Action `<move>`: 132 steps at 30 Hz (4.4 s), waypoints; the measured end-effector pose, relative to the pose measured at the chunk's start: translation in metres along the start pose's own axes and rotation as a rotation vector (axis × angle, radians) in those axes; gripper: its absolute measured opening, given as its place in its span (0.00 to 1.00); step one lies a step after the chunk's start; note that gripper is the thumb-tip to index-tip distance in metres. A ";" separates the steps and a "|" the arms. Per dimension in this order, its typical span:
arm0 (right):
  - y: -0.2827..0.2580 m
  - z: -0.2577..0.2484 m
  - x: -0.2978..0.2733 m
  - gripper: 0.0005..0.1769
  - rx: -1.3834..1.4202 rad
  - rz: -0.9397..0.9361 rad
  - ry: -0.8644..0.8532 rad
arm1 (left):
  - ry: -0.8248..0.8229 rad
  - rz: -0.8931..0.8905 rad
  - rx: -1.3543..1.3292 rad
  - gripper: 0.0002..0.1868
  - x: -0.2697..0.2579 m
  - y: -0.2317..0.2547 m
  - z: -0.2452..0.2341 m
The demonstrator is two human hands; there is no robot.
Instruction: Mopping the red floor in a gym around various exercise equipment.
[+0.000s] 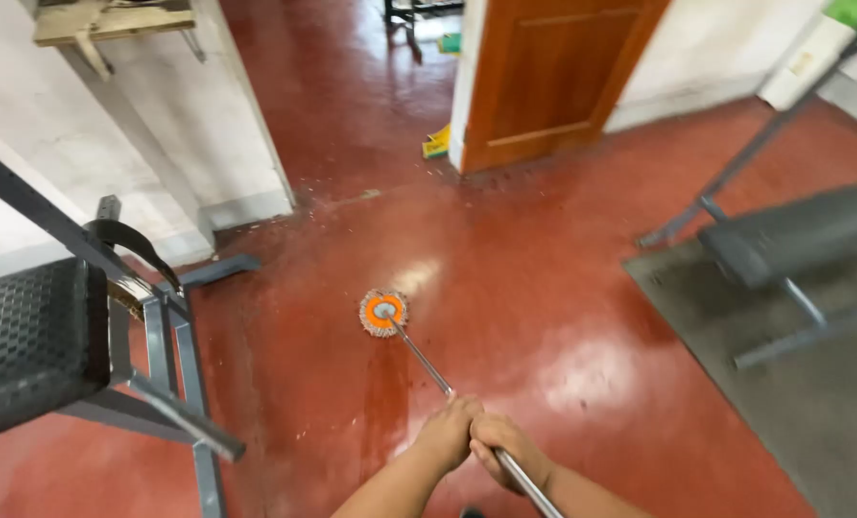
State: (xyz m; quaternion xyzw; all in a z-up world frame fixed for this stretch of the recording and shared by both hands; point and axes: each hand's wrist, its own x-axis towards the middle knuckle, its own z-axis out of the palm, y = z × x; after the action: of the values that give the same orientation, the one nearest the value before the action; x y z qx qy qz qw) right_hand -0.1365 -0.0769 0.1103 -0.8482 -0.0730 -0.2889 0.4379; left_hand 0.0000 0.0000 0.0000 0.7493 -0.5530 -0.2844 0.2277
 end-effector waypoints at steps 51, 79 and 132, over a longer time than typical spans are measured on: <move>0.794 -0.205 0.776 0.10 0.112 0.043 -0.147 | 0.250 0.138 -0.167 0.16 0.886 -0.422 -0.516; 1.008 -0.203 0.993 0.02 0.181 0.047 -0.077 | 0.385 0.134 -0.295 0.06 1.072 -0.530 -0.712; 0.799 -0.293 0.766 0.07 0.377 -0.147 -0.400 | 0.773 -0.043 0.023 0.03 0.906 -0.301 -0.486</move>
State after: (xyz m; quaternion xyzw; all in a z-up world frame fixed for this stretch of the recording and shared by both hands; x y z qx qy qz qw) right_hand 0.6692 -0.8903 0.1064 -0.7844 -0.2715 -0.1283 0.5428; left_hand 0.7453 -0.7694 0.0015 0.8152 -0.4135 0.0204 0.4049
